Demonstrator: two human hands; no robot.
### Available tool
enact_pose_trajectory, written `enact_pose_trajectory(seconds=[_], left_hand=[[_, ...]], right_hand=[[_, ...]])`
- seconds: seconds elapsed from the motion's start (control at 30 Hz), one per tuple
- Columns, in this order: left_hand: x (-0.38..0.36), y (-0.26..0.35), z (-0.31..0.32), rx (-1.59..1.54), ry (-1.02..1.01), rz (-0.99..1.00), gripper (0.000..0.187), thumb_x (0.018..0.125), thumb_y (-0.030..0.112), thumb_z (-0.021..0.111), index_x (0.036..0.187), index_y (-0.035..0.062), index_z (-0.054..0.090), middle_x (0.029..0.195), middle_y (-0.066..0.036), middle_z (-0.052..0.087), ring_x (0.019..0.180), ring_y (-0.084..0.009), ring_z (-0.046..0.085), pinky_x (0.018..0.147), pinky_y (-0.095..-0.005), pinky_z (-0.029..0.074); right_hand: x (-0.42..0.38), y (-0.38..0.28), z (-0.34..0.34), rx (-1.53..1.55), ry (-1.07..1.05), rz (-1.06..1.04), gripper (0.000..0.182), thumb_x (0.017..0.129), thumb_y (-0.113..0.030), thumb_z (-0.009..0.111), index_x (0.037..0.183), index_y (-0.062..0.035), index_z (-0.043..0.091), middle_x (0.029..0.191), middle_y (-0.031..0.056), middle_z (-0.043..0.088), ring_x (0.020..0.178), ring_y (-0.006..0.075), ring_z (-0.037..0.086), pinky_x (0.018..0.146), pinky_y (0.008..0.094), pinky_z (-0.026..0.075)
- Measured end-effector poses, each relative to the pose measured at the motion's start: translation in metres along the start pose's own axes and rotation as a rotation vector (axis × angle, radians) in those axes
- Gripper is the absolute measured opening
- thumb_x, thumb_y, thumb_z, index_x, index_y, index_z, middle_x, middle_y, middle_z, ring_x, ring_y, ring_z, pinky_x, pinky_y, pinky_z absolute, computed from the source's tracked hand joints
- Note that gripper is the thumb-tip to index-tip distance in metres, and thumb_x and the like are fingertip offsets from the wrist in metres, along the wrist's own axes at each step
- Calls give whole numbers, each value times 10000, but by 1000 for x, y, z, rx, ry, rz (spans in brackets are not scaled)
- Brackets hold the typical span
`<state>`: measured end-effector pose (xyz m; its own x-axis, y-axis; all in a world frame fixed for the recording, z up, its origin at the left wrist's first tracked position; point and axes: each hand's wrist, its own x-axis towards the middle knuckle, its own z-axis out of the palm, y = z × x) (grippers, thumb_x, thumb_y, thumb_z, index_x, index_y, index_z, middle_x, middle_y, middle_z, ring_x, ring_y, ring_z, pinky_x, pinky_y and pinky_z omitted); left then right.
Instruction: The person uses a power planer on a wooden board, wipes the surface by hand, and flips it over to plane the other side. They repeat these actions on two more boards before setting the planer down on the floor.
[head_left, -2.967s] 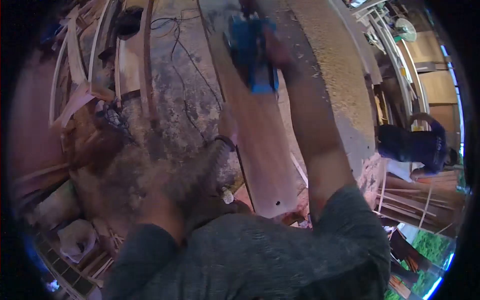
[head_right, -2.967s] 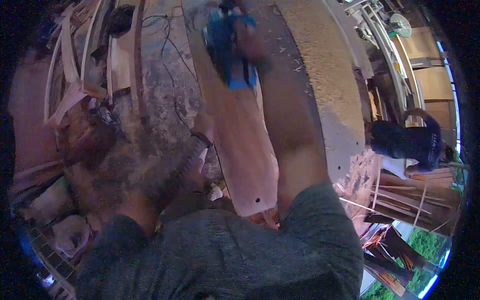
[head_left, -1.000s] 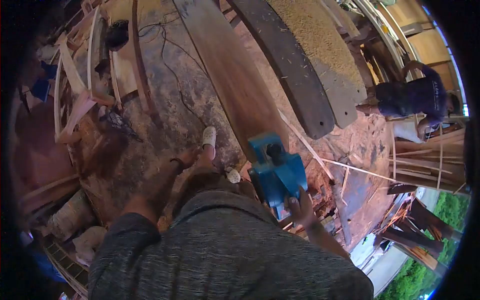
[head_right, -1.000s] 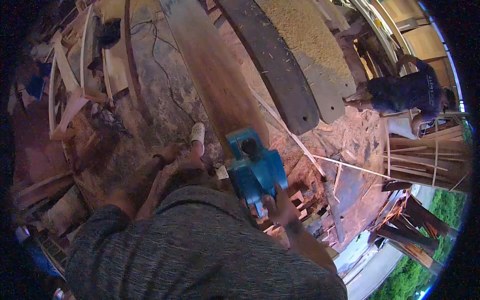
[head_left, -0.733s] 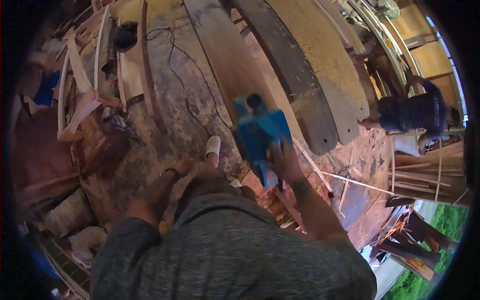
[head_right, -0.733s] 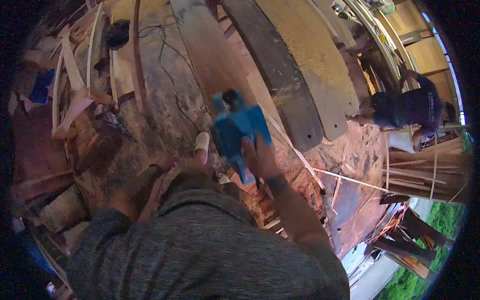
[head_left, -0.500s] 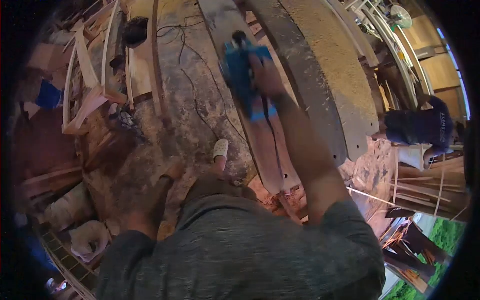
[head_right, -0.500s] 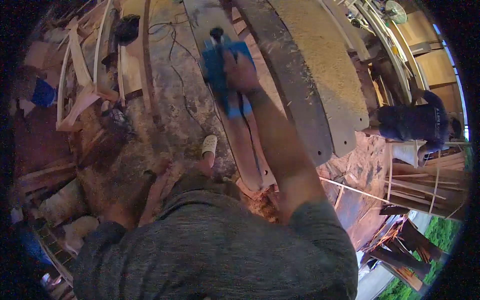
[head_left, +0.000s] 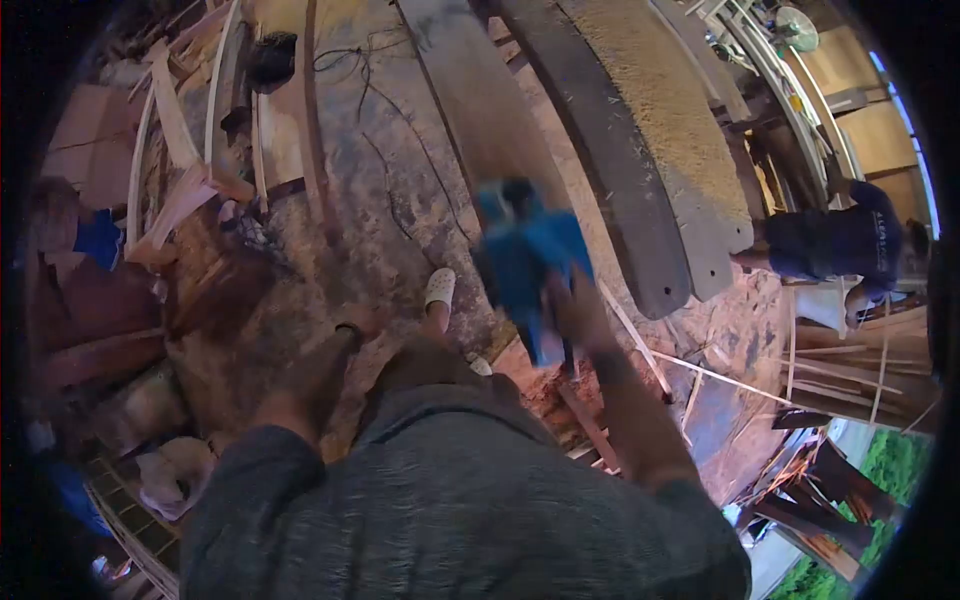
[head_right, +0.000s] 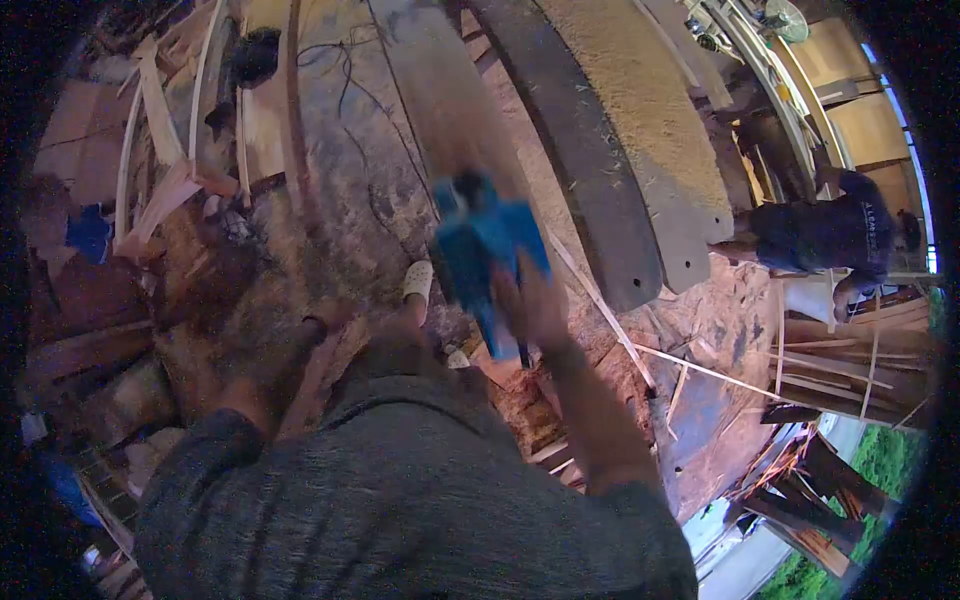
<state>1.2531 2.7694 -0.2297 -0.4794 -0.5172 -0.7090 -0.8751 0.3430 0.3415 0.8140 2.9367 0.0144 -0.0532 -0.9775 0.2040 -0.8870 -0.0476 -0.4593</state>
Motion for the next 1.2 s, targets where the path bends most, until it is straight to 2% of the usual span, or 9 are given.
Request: enact_pose_trajectory(seconds=[0.1, 0.27, 0.4, 0.5, 0.6, 0.63, 0.73, 0.87, 1.2], left_hand=[[-28, 64, -9, -28, 202, 298, 327, 934, 236, 617, 1194, 81, 741, 1055, -103, 769, 993, -338, 715, 847, -483, 574], [12, 50, 41, 185, -102, 432, 460, 1059, 302, 444, 1471, 138, 564, 1451, -226, 593, 1282, -432, 614, 1097, -517, 483], [2, 52, 27, 102, -99, 483, 451, 1047, 302, 466, 1382, 36, 609, 1390, -234, 627, 1216, -435, 644, 1034, -519, 515], [11, 66, 10, 422, -166, 590, 429, 1040, 297, 488, 1312, 6, 648, 1370, -244, 631, 1203, -428, 649, 1008, -521, 520], [-6, 121, -31, 667, -327, 555, 404, 1033, 289, 513, 1259, -3, 676, 1373, -250, 624, 1214, -418, 642, 1009, -522, 508], [47, 104, -4, 497, -378, 698, 390, 1009, 297, 556, 1227, 4, 694, 1378, -249, 619, 1234, -419, 627, 1020, -521, 497], [99, 113, 43, 27, 297, 901, 452, 955, 334, 671, 1280, 20, 670, 1346, -247, 631, 1256, -430, 597, 1043, -511, 474], [26, 195, -97, -421, 58, 914, 563, 944, 408, 714, 1372, 57, 610, 1321, -216, 644, 1221, -401, 612, 1013, -492, 496], [102, 149, -210, -646, -145, 571, 518, 991, 496, 646, 1197, 21, 653, 1081, -175, 697, 952, -266, 651, 865, -439, 527]], right_hand=[[-144, -69, -68, 647, -193, 656, 533, 1068, -322, 538, 1488, -14, 426, 883, 103, 653, 800, 211, 643, 726, 392, 538], [-231, -76, -89, 567, -262, 581, 474, 1057, -194, 494, 1439, 76, 417, 907, 104, 673, 831, 185, 672, 742, 341, 552], [-185, -44, -41, 619, -216, 647, 472, 1080, -337, 502, 1379, 28, 488, 916, 120, 688, 805, 233, 693, 750, 385, 549], [-68, -65, -55, 650, -300, 716, 490, 1083, -413, 503, 1371, -18, 526, 1014, 198, 720, 928, 376, 714, 822, 466, 538], [11, -31, -5, 236, -119, 341, 498, 1081, -453, 506, 1319, -18, 543, 993, 194, 706, 920, 396, 695, 832, 490, 528], [50, -35, -1, 301, -144, 463, 489, 1082, -457, 508, 1288, -15, 550, 960, 179, 698, 890, 378, 692, 816, 485, 528], [158, -46, 12, 577, -120, 553, 473, 1081, -464, 517, 1199, -8, 561, 879, 138, 667, 791, 316, 677, 751, 456, 534], [292, -57, 21, 818, -44, 569, 429, 1073, -479, 543, 1061, -50, 560, 771, 45, 584, 577, 167, 606, 498, 323, 502], [550, -6, 80, 684, 40, 463, 543, 1069, -552, 507, 1030, -18, 600, 780, 75, 623, 597, 203, 639, 560, 383, 534]])
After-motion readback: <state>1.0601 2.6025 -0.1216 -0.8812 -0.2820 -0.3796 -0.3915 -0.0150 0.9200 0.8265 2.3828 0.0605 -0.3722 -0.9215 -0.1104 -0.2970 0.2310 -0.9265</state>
